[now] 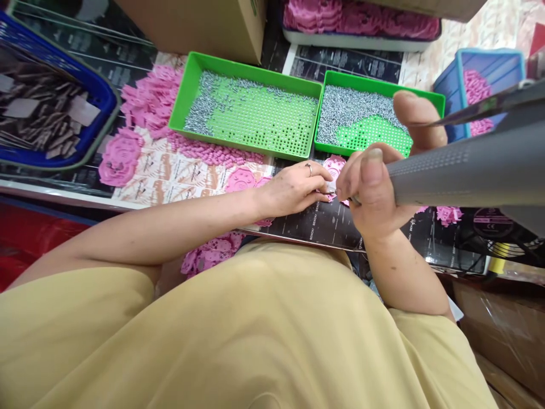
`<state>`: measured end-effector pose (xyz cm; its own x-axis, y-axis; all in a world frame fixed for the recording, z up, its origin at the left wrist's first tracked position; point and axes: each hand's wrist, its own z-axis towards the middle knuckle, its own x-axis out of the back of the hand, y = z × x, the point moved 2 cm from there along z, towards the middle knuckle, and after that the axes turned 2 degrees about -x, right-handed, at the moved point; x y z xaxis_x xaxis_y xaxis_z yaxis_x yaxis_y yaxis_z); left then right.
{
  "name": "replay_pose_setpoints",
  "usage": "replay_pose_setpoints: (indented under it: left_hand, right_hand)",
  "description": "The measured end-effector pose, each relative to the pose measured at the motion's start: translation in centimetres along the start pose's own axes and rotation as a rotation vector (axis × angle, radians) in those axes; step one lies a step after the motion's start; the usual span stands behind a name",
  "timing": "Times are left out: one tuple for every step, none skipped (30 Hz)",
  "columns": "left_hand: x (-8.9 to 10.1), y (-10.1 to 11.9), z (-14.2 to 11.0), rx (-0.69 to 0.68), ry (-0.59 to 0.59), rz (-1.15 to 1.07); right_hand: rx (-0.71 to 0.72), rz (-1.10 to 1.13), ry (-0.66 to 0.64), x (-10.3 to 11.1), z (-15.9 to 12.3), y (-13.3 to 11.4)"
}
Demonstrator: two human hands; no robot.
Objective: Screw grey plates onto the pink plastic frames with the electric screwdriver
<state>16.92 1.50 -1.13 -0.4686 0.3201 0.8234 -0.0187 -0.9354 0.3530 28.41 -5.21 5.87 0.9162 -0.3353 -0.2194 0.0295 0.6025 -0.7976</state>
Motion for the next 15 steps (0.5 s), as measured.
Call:
replay_pose_setpoints:
  left_hand:
    - [0.1,0.0,0.0,0.01,0.001,-0.015]
    - [0.1,0.0,0.0,0.022,-0.002,-0.03]
    - [0.1,0.0,0.0,0.033,-0.008,-0.045]
    - [0.2,0.0,0.0,0.043,-0.013,-0.059]
    - [0.2,0.0,0.0,0.052,-0.016,-0.072]
    - [0.2,-0.1,0.0,0.061,-0.019,-0.084]
    - [0.2,-0.1,0.0,0.071,-0.02,-0.097]
    - [0.1,-0.1,0.0,0.086,-0.018,-0.111]
    - [0.1,-0.1,-0.1,0.101,-0.016,-0.126]
    - [0.0,-0.2,-0.1,0.116,-0.015,-0.141]
    - [0.0,-0.2,-0.2,0.131,-0.016,-0.154]
    - [0.0,-0.2,-0.2,0.144,-0.018,-0.163]
    - [0.0,-0.3,-0.3,0.152,-0.02,-0.166]
    - [0.1,-0.4,-0.3,0.155,-0.024,-0.162]
    - [0.2,-0.5,-0.4,0.154,-0.03,-0.151]
  right_hand:
    - [0.056,0.022,-0.005,-0.1,0.0,-0.1]
    - [0.078,0.016,-0.026,-0.2,0.1,-0.3]
    - [0.068,-0.017,-0.057,-0.4,0.2,-0.3]
    - [0.058,-0.049,-0.072,-0.4,0.3,-0.4]
    - [0.053,-0.074,-0.073,-0.4,0.3,-0.5]
    - [0.052,-0.089,-0.065,-0.4,0.4,-0.6]
    - [0.053,-0.096,-0.046,-0.4,0.4,-0.5]
    - [0.065,-0.095,-0.029,-0.4,0.4,-0.4]
    - [0.078,-0.099,-0.015,-0.5,0.3,-0.2]
    - [0.09,-0.104,-0.004,-0.5,0.2,0.1]
    - [0.11,-0.103,0.007,-0.5,0.2,0.5]
    - [0.125,-0.098,0.015,-0.5,0.1,0.9]
    - [0.144,-0.085,0.014,-0.6,0.0,1.4]
    - [0.164,-0.071,0.012,-0.5,0.0,1.8]
    - [0.186,-0.064,0.016,-0.5,0.1,2.1]
